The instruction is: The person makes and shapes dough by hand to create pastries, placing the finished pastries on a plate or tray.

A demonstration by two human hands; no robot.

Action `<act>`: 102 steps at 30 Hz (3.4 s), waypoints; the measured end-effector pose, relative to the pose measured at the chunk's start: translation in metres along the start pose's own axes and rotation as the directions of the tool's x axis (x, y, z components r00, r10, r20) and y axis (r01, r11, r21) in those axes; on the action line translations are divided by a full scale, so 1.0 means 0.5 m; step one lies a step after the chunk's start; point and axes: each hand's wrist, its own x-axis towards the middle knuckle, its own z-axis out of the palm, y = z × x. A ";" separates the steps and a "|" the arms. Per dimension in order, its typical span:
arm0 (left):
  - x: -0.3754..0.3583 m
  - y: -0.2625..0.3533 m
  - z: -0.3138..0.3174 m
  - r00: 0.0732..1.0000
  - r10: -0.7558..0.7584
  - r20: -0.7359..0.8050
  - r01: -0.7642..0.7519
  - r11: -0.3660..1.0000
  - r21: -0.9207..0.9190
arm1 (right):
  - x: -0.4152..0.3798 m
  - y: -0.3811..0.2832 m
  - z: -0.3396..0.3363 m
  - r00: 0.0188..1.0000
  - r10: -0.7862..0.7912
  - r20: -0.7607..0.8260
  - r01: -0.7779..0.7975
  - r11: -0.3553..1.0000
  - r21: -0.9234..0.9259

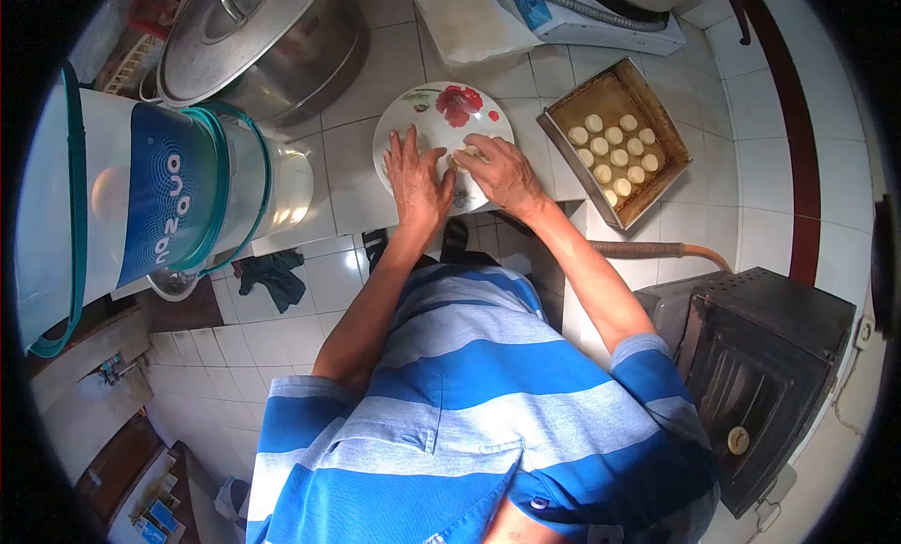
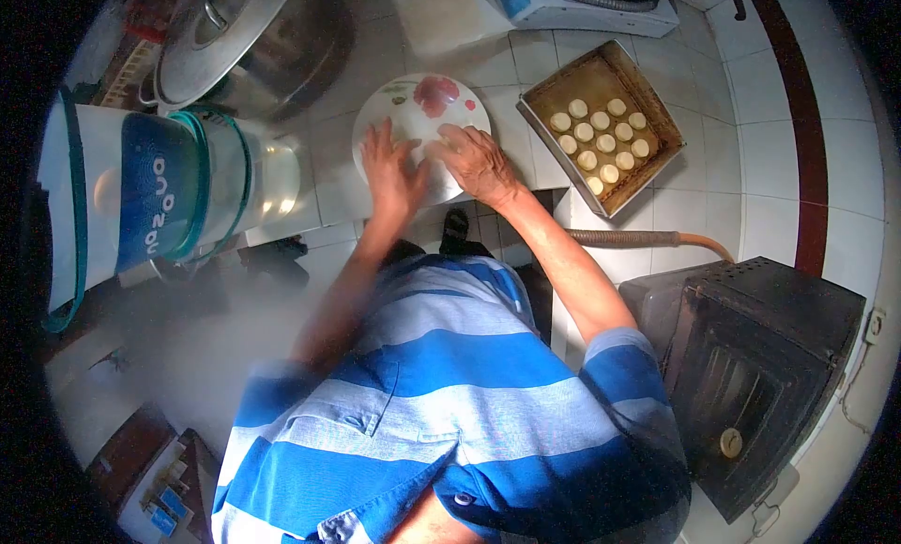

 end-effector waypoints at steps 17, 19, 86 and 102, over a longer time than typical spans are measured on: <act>0.020 0.033 0.004 0.991 -0.110 0.076 0.130 0.931 -0.341 | 0.046 0.055 0.013 0.962 0.200 0.186 -0.226 0.966 0.129; 0.021 0.032 0.004 0.987 -0.119 0.108 0.150 0.926 -0.346 | 0.038 0.050 0.016 0.956 0.239 0.168 -0.267 0.947 0.176; -0.029 0.032 0.010 0.999 0.031 -0.021 -0.036 0.966 -0.255 | -0.025 -0.025 0.027 0.954 0.298 -0.024 -0.278 0.914 0.296; 0.004 0.022 0.029 0.994 -0.101 0.041 0.109 0.928 -0.355 | -0.025 -0.046 -0.002 0.981 0.195 0.020 -0.196 0.977 0.078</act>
